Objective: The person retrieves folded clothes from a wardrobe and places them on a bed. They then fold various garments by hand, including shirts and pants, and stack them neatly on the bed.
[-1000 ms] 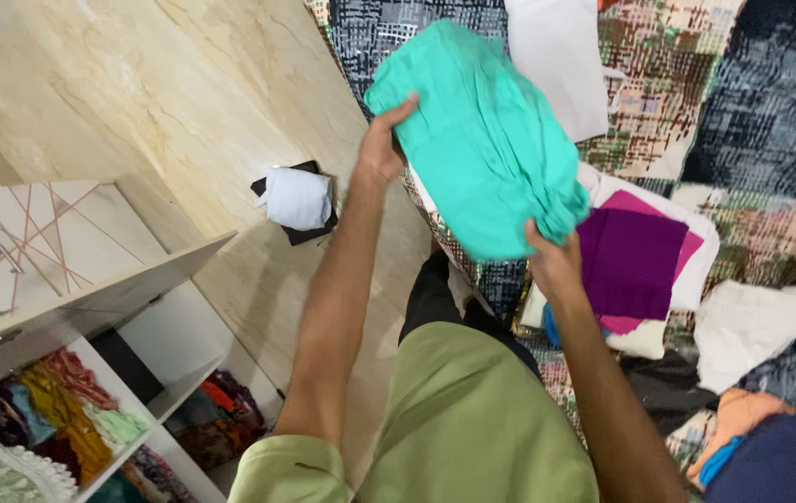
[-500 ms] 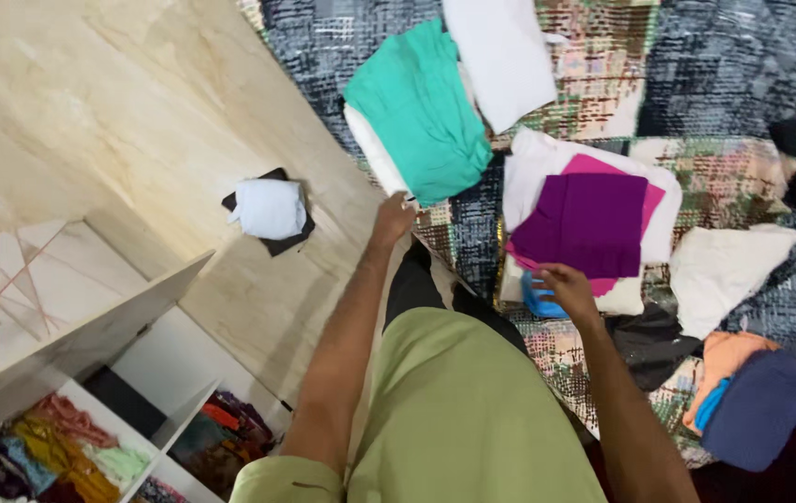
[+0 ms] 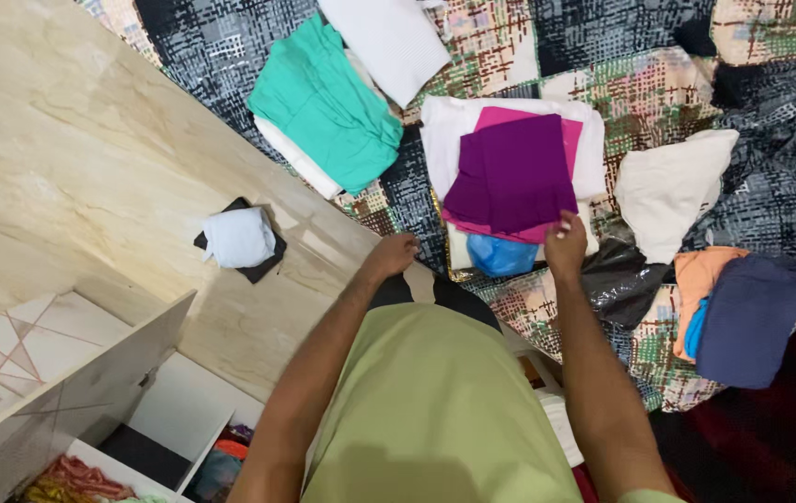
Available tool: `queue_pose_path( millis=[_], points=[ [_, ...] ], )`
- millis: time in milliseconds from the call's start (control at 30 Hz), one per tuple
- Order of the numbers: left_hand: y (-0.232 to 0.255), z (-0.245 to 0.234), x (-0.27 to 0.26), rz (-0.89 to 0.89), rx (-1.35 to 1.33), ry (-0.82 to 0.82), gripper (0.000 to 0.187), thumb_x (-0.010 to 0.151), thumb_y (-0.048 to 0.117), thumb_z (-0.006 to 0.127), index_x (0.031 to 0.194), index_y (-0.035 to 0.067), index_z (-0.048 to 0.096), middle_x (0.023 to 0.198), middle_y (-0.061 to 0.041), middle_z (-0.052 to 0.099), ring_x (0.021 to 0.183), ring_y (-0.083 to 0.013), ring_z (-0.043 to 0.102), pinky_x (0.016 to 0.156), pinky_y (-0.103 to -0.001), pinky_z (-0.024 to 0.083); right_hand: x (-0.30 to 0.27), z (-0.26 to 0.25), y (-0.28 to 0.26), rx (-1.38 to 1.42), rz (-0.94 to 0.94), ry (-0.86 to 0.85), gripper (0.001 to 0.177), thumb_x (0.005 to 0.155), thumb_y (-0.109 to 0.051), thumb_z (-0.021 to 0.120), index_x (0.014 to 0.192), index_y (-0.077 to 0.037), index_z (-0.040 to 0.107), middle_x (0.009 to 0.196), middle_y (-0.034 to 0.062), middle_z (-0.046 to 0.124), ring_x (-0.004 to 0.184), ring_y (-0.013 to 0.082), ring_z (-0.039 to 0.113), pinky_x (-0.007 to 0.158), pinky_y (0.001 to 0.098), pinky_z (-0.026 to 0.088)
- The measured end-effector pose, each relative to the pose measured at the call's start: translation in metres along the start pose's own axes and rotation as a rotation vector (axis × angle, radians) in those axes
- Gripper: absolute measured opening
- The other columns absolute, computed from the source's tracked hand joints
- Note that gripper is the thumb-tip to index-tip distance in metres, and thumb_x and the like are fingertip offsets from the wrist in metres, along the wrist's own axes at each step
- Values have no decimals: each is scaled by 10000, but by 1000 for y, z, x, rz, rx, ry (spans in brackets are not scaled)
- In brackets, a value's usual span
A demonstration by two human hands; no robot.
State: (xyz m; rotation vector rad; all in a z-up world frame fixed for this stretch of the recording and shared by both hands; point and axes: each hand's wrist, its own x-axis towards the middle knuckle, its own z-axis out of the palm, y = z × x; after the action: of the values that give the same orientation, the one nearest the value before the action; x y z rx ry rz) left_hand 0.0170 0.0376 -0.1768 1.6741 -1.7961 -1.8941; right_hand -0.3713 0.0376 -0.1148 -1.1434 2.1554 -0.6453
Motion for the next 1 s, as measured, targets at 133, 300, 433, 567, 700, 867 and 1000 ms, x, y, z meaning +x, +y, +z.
queue_pose_path(
  millis=[133, 300, 433, 567, 700, 867, 1000],
  points=[
    [4, 11, -25, -15, 51, 61, 299, 945, 224, 604, 1159, 44, 707, 1082, -212, 735, 1017, -396, 690, 901, -470, 541, 38, 10, 3, -300, -334, 112, 628, 795, -33, 794, 1350, 112, 538, 1300, 313, 574, 1182, 498, 569, 1025, 521, 453],
    [26, 6, -66, -124, 21, 119, 301, 960, 224, 603, 1193, 61, 701, 1101, -206, 736, 1020, -379, 700, 911, -461, 545, 80, 22, -3, -311, -75, -107, 651, 820, -183, 847, 1325, 75, 529, 1268, 310, 598, 1167, 475, 591, 1017, 516, 474],
    [29, 7, -93, -183, -30, 201, 314, 960, 206, 605, 1218, 46, 687, 1102, -201, 742, 1015, -368, 715, 914, -441, 552, 90, 17, -23, -369, -10, -175, 654, 799, -286, 917, 1236, 47, 564, 1135, 256, 692, 1081, 433, 673, 975, 493, 534],
    [21, 12, -104, -167, -79, 282, 307, 942, 185, 616, 1200, 36, 695, 1074, -198, 757, 1022, -343, 722, 906, -427, 558, 79, 9, -43, -192, -22, -173, 566, 741, -159, 902, 1188, -1, 594, 1070, 188, 725, 1010, 350, 708, 910, 452, 546],
    [17, 19, -95, -268, -291, 218, 362, 979, 241, 580, 1271, 41, 652, 1130, -159, 762, 961, -339, 761, 866, -411, 590, 58, 10, -61, 86, -170, -216, 422, 772, -25, 796, 1149, -10, 607, 1101, 164, 740, 1032, 269, 728, 936, 368, 558],
    [46, 10, -56, -243, -944, 85, 700, 1031, 534, 430, 1434, -36, 481, 1365, -210, 655, 1112, -372, 707, 865, -481, 622, 0, 14, -101, 229, -434, -249, 350, 881, 5, 741, 1196, -6, 590, 1119, 159, 718, 1078, 234, 706, 945, 349, 543],
    [96, -12, -36, -247, -1465, -22, 985, 895, 763, 357, 1542, 25, 272, 1450, -250, 523, 1242, -446, 610, 938, -628, 553, -60, 4, -123, 239, -444, -477, 486, 814, 72, 667, 1285, 4, 569, 1204, 187, 688, 1130, 324, 683, 948, 386, 532]
  ],
)
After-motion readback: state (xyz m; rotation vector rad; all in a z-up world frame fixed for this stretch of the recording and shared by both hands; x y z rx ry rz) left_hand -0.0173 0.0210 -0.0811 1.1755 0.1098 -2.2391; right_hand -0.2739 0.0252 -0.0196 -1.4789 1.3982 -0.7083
